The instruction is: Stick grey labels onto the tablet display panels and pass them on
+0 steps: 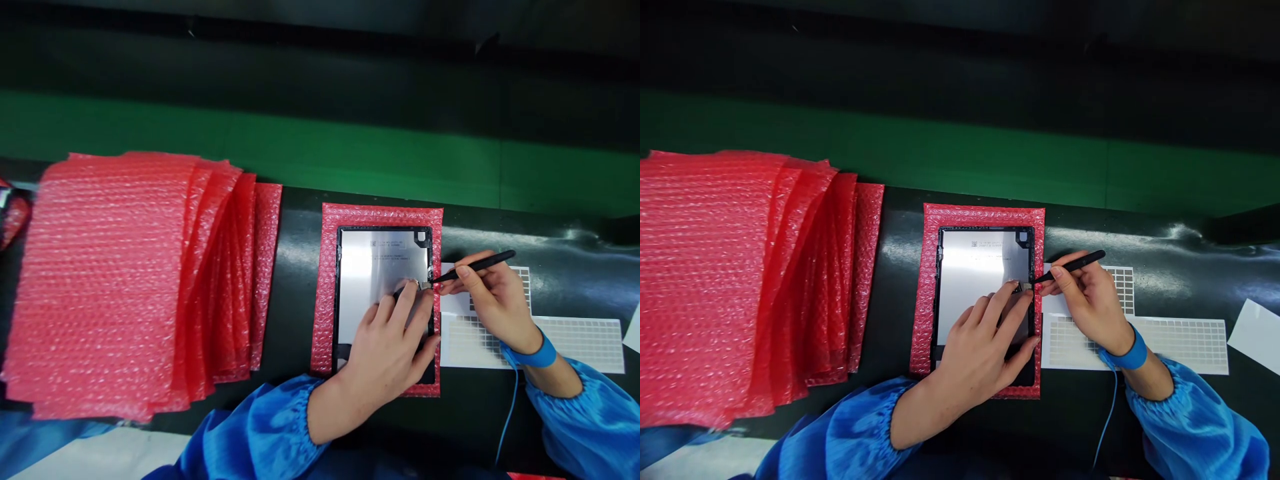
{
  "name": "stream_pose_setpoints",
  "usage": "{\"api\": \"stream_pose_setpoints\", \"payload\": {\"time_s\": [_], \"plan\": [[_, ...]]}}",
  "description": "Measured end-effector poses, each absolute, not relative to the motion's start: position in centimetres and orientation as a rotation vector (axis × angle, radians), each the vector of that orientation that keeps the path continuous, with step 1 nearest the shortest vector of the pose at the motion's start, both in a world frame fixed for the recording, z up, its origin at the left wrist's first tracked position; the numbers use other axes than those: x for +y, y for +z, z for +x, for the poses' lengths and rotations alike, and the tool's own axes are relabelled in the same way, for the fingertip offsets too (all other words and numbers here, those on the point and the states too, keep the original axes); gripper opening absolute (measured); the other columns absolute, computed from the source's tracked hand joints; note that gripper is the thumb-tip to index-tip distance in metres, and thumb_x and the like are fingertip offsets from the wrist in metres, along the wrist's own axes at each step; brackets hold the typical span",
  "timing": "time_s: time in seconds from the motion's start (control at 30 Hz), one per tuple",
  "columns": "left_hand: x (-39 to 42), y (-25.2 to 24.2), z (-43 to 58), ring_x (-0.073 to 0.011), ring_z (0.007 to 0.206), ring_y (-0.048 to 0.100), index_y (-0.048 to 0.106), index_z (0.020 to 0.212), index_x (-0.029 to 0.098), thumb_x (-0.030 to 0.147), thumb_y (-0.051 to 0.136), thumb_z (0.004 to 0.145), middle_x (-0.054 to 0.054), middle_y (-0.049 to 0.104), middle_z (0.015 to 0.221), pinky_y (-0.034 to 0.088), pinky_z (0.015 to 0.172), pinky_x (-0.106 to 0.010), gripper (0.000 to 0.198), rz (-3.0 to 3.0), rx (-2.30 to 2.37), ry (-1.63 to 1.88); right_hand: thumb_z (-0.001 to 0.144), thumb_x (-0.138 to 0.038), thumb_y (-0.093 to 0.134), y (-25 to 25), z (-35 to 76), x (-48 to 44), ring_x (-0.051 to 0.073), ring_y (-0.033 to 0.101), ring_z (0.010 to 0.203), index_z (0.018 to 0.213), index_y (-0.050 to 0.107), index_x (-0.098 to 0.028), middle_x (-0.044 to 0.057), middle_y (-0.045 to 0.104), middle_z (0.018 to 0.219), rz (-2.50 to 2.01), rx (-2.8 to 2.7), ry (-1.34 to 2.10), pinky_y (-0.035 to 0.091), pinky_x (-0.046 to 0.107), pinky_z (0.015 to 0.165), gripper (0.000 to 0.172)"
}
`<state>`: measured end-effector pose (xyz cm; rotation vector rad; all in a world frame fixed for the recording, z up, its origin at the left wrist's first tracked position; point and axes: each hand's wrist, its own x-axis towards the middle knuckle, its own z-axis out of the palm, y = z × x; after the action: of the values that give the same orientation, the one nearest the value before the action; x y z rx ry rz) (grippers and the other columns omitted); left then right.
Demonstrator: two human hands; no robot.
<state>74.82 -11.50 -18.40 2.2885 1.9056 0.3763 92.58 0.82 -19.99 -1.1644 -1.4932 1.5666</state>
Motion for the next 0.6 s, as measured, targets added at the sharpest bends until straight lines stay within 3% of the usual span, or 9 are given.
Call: {"api": "stream_pose_setpoints", "payload": {"time_s": [0.37,0.6], "plan": [[-11.32,-18.08,74.88,-0.0318,0.105,0.067,0.061,0.15,0.013,0.042,0.062,0.101,-0.018,0.062,0.149,0.061,0.075,-0.043,0.056,2.273,1.91,0.371,0.102,-0.047,0.075,-19.87,92.68,0.93,0.022,0.082,0.068,0.105,0.069,-0.026,0.002,0.081,0.078,-1.148,-1.552,1.535,0.072,0.033,0.066,0.023],[-11.25,-18.53,74.73,-0.0325,0.107,0.066,0.059,0.151,0.013,0.045,0.062,0.101,-0.018,0.061,0.15,0.062,0.075,-0.044,0.059,2.276,1.898,0.396,0.098,-0.052,0.078,-19.68,92.32,1.15,0.023,0.082,0.063,0.102,0.067,-0.027,0.001,0.08,0.072,-1.115,-1.454,1.536,0.073,0.035,0.062,0.028]]}}
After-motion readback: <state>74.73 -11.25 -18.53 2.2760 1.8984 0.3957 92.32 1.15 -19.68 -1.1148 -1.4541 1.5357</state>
